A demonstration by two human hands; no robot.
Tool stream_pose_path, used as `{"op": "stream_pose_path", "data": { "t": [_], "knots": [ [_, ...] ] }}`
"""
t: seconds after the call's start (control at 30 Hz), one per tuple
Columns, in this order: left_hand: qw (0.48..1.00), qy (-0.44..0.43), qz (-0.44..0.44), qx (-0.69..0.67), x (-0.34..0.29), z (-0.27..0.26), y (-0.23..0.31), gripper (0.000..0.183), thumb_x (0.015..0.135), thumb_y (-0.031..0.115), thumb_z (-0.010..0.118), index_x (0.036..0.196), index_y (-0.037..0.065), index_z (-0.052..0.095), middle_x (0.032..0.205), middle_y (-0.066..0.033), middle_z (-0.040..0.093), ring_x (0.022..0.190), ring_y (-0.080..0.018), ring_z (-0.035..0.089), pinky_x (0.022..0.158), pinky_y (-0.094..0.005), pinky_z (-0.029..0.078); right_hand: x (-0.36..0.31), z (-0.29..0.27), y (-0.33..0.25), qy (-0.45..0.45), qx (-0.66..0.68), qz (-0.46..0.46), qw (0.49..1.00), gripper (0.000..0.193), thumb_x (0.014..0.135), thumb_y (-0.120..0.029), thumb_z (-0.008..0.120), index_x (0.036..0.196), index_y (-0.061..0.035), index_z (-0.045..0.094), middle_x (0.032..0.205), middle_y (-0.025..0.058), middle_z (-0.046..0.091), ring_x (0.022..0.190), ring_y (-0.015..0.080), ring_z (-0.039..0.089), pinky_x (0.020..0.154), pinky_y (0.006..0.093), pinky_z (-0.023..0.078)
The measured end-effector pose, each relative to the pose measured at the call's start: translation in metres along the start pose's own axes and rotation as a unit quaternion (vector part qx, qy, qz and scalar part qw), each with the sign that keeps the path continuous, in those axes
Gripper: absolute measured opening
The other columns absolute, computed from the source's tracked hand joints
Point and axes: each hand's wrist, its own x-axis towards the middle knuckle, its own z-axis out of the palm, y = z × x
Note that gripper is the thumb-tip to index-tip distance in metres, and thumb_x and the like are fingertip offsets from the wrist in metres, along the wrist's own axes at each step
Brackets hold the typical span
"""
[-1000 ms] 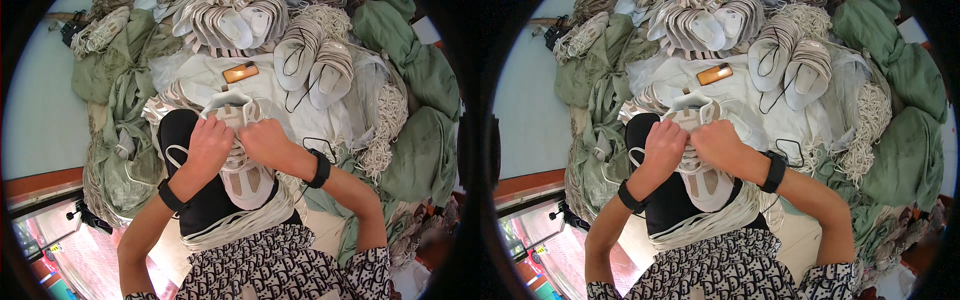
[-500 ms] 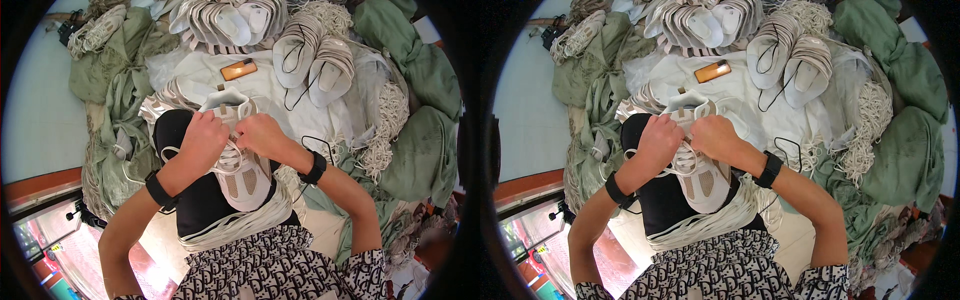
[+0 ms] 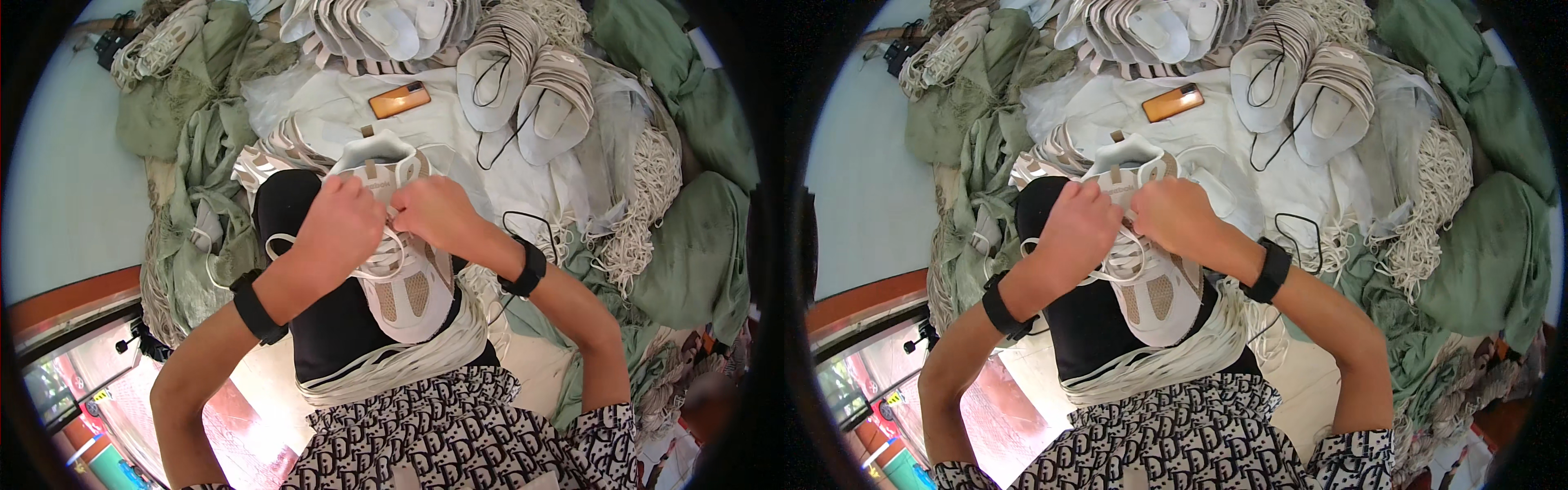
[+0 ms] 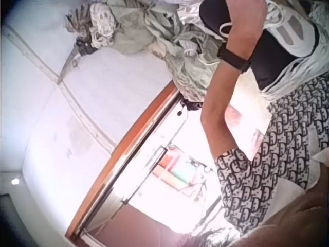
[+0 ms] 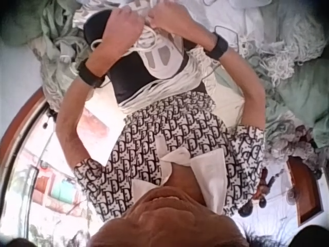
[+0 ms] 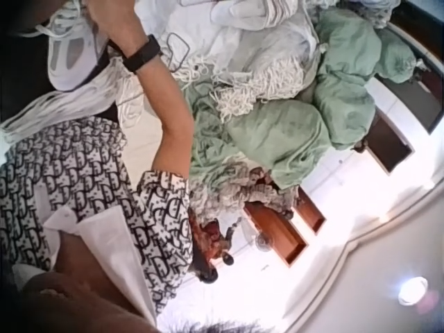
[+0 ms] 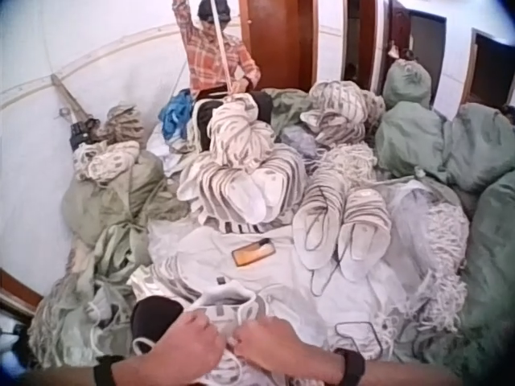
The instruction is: Inserting laces into a white sneaker while sitting on the floor surrounded by materials.
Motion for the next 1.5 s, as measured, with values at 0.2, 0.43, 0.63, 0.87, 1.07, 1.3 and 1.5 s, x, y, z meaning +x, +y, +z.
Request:
{"op": "stream_pose_path", "data": {
  "t": [0.2,0.43,0.63,0.87,1.07,1.3,1.5],
  "knots": [
    [0.991,-0.047,-0.058,-0.113,0.002,-0.001,-0.008,0.008,0.063,0.008,0.059,0.069,0.006,0.055,0.067,-0.0064,0.051,0.075,-0.0233,0.050,0.070,-0.0338,0.037,-0.003,0.000,0.002,-0.088,0.093,0.041,0.991,0.015,0.062,-0.018,0.061,0.058,-0.0039,0.059,0.058,0.0152,0.056,0.056,0.0338,0.057,0.054,0.0413,0.046],
    [1.000,-0.011,-0.008,-0.014,0.004,0.002,-0.004,0.006,0.063,0.008,0.057,0.066,0.006,0.052,0.064,-0.0061,0.049,0.074,-0.0224,0.051,0.065,-0.0320,0.038,-0.002,-0.003,0.004,-0.089,0.215,0.121,0.965,0.018,0.058,-0.016,0.060,0.052,-0.0018,0.053,0.050,0.0154,0.051,0.053,0.0330,0.053,0.052,0.0409,0.043],
    [0.998,-0.047,-0.012,-0.042,0.011,0.000,-0.007,0.004,0.065,0.010,0.056,0.065,0.007,0.054,0.064,-0.0053,0.051,0.072,-0.0221,0.051,0.065,-0.0331,0.038,-0.004,-0.002,0.003,-0.066,0.129,0.082,0.986,0.019,0.059,-0.018,0.061,0.052,-0.0028,0.053,0.054,0.0162,0.053,0.055,0.0354,0.054,0.051,0.0420,0.042],
    [0.997,-0.061,-0.022,-0.047,0.014,0.001,-0.002,0.007,0.065,0.013,0.059,0.064,0.008,0.054,0.065,-0.0060,0.053,0.071,-0.0231,0.052,0.066,-0.0338,0.038,-0.019,0.002,-0.013,-0.004,-0.066,-0.001,0.998,0.010,0.067,-0.015,0.057,0.062,-0.0072,0.061,0.057,0.0131,0.059,0.056,0.0306,0.061,0.051,0.0405,0.047],
    [0.998,-0.026,-0.015,-0.047,0.003,0.002,-0.002,0.009,0.066,0.012,0.060,0.068,0.007,0.053,0.066,-0.0066,0.052,0.070,-0.0237,0.052,0.066,-0.0346,0.039,-0.025,0.000,-0.022,0.016,-0.143,-0.008,0.989,0.013,0.069,-0.016,0.060,0.061,-0.0060,0.060,0.057,0.0112,0.059,0.052,0.0278,0.060,0.048,0.0372,0.046],
    [0.996,0.058,-0.018,-0.072,-0.011,0.007,0.001,0.007,0.067,0.006,0.056,0.072,0.007,0.051,0.067,-0.0060,0.048,0.069,-0.0220,0.051,0.064,-0.0324,0.040,-0.013,-0.006,-0.013,-0.105,0.134,0.116,0.979,0.015,0.066,-0.014,0.059,0.055,-0.0033,0.058,0.048,0.0081,0.056,0.048,0.0236,0.059,0.051,0.0319,0.047],
    [0.999,0.038,0.003,-0.034,-0.012,0.003,0.000,0.007,0.066,0.007,0.055,0.073,0.006,0.052,0.071,-0.0068,0.049,0.073,-0.0216,0.051,0.066,-0.0323,0.041,-0.005,0.000,-0.015,-0.066,0.202,0.107,0.971,0.018,0.063,-0.015,0.058,0.049,-0.0048,0.056,0.042,0.0050,0.052,0.043,0.0199,0.054,0.048,0.0321,0.044]
  ]
}}
